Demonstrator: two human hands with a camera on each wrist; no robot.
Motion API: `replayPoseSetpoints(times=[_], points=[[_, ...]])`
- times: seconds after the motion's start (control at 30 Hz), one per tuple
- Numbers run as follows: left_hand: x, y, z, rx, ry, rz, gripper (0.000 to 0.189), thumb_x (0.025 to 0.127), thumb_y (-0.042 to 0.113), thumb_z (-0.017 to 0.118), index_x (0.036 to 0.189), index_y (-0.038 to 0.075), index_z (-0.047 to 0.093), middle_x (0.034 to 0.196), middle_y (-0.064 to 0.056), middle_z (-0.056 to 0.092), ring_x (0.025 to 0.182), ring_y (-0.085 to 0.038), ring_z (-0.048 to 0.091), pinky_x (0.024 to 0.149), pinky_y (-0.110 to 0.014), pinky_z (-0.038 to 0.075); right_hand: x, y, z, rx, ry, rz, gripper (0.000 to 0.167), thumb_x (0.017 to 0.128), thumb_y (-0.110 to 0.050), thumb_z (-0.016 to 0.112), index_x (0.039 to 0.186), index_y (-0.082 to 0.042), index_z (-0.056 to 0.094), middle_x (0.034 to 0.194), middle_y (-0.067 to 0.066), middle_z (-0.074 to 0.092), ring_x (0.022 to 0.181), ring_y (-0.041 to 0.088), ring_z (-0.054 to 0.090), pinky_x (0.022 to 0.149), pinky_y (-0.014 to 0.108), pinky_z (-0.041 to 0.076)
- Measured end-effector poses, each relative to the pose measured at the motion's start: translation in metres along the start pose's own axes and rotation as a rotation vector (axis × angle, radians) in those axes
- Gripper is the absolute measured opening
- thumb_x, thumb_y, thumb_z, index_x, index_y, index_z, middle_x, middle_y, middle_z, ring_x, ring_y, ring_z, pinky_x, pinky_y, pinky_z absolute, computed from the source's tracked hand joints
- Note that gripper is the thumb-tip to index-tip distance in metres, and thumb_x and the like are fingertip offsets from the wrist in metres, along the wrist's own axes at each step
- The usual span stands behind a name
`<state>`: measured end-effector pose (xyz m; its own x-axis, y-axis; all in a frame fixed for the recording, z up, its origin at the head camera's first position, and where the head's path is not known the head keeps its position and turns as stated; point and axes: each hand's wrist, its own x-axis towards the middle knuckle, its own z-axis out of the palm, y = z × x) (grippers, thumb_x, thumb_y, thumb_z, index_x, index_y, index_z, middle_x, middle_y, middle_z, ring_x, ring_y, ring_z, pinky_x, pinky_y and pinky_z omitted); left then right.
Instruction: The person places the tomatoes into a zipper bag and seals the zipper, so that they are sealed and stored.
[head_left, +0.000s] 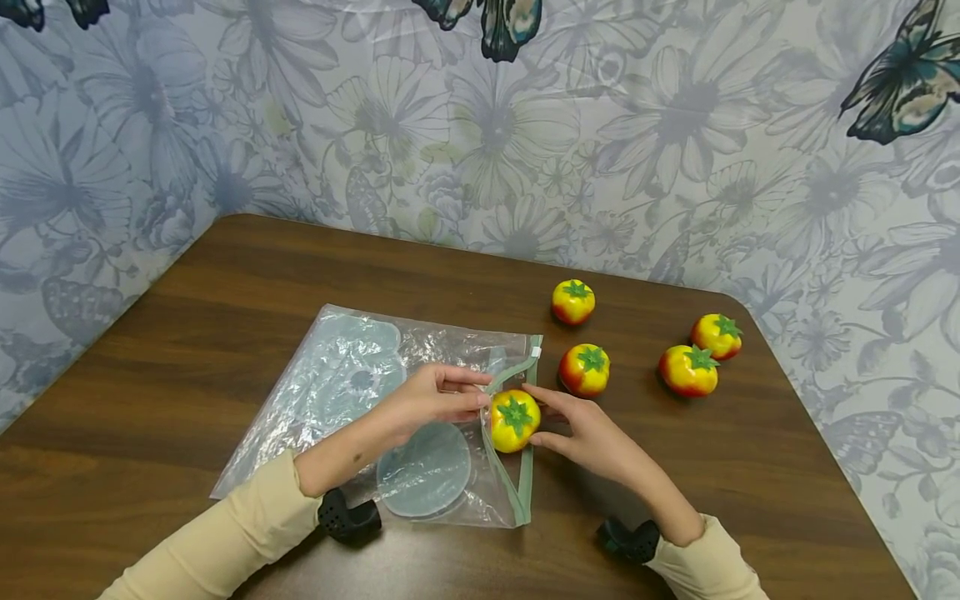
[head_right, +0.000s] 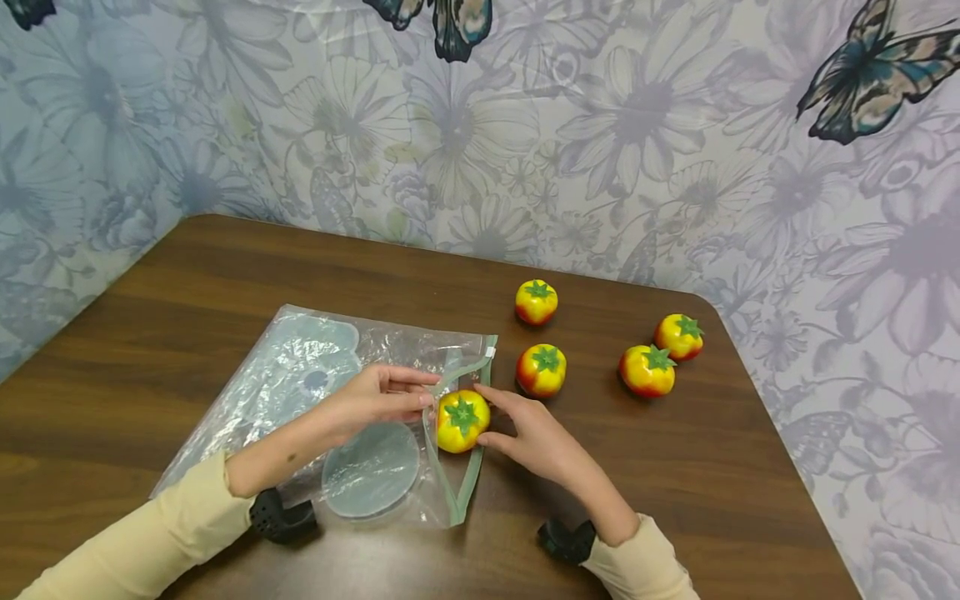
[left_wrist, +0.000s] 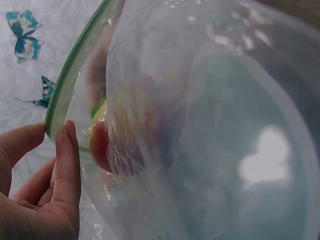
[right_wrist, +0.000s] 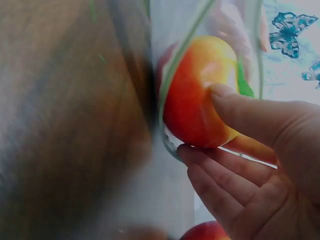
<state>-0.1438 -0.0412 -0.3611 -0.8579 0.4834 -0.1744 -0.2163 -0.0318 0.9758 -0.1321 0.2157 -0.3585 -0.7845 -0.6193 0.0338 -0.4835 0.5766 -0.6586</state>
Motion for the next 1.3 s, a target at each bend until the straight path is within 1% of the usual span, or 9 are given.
replayPoseSetpoints(times=[0.1, 0.37, 0.53, 0.73, 0.87, 0.97, 1.2, 1.3], points=[[0.0, 0.001, 0.0, -0.005, -0.001, 0.01, 0.039, 0.086, 0.005, 0.068, 0.121, -0.007, 0.058, 0.097, -0.013, 0.066, 0.086, -0.021, 0.065, 0.079, -0.037, 0.054, 0.002, 0.001, 0.003, 0.012, 0.016, 0.0, 0.062, 0.083, -0.017, 0.072, 0.136, -0.001, 0.046, 0.125, 0.009, 0.057, 0.1, 0.018, 0.06, 0.088, 0.035, 0.049], [0.0, 0.003, -0.001, -0.003, -0.009, 0.021, 0.039, 0.086, 0.005, 0.067, 0.121, -0.008, 0.057, 0.099, -0.013, 0.065, 0.089, -0.02, 0.064, 0.08, -0.035, 0.053, 0.006, 0.0, 0.011, 0.044, 0.091, -0.023, 0.055, 0.081, -0.012, 0.074, 0.13, -0.001, 0.053, 0.119, 0.01, 0.06, 0.095, 0.016, 0.063, 0.083, 0.029, 0.051], [-0.001, 0.01, -0.001, 0.014, 0.005, 0.027, 0.038, 0.086, 0.007, 0.067, 0.121, -0.006, 0.058, 0.098, -0.012, 0.066, 0.086, -0.019, 0.064, 0.079, -0.035, 0.054, 0.008, -0.001, 0.014, 0.056, 0.116, -0.012, 0.051, 0.08, -0.013, 0.074, 0.126, -0.002, 0.056, 0.116, 0.008, 0.062, 0.093, 0.015, 0.063, 0.082, 0.029, 0.052], [-0.001, 0.017, -0.001, 0.013, 0.016, 0.025, 0.038, 0.085, 0.007, 0.068, 0.121, -0.005, 0.059, 0.1, -0.012, 0.066, 0.086, -0.018, 0.064, 0.078, -0.035, 0.054, 0.012, -0.004, 0.017, 0.041, 0.152, 0.006, 0.047, 0.078, -0.014, 0.076, 0.121, -0.003, 0.059, 0.112, 0.007, 0.064, 0.09, 0.014, 0.064, 0.08, 0.028, 0.053], [-0.001, 0.018, -0.002, 0.032, 0.023, 0.025, 0.039, 0.085, 0.01, 0.069, 0.12, -0.003, 0.06, 0.099, -0.011, 0.067, 0.087, -0.017, 0.064, 0.076, -0.033, 0.055, 0.016, -0.006, 0.022, 0.038, 0.181, 0.014, 0.046, 0.077, -0.013, 0.078, 0.119, -0.002, 0.06, 0.11, 0.007, 0.065, 0.088, 0.014, 0.065, 0.079, 0.029, 0.053], [-0.001, 0.017, -0.002, 0.037, 0.022, 0.031, 0.038, 0.086, 0.011, 0.069, 0.12, -0.004, 0.06, 0.099, -0.01, 0.067, 0.087, -0.018, 0.064, 0.077, -0.033, 0.054, 0.021, -0.008, 0.026, 0.047, 0.195, 0.01, 0.046, 0.076, -0.013, 0.078, 0.117, 0.0, 0.061, 0.107, 0.008, 0.065, 0.086, 0.015, 0.066, 0.077, 0.03, 0.054], [0.0, 0.016, -0.002, -0.006, 0.01, 0.058, 0.037, 0.086, 0.003, 0.066, 0.12, -0.009, 0.058, 0.098, -0.012, 0.066, 0.088, -0.017, 0.064, 0.082, -0.034, 0.053, 0.035, -0.011, 0.036, 0.072, 0.213, 0.002, 0.044, 0.075, -0.009, 0.079, 0.114, 0.0, 0.062, 0.102, 0.006, 0.067, 0.081, 0.01, 0.065, 0.073, 0.021, 0.053], [0.0, 0.016, -0.002, -0.006, 0.009, 0.067, 0.037, 0.086, 0.002, 0.066, 0.12, -0.01, 0.058, 0.097, -0.011, 0.066, 0.088, -0.017, 0.063, 0.081, -0.034, 0.053, 0.04, -0.013, 0.038, 0.089, 0.217, 0.0, 0.039, 0.076, -0.008, 0.078, 0.11, -0.001, 0.062, 0.099, 0.006, 0.067, 0.079, 0.01, 0.065, 0.071, 0.021, 0.054]])
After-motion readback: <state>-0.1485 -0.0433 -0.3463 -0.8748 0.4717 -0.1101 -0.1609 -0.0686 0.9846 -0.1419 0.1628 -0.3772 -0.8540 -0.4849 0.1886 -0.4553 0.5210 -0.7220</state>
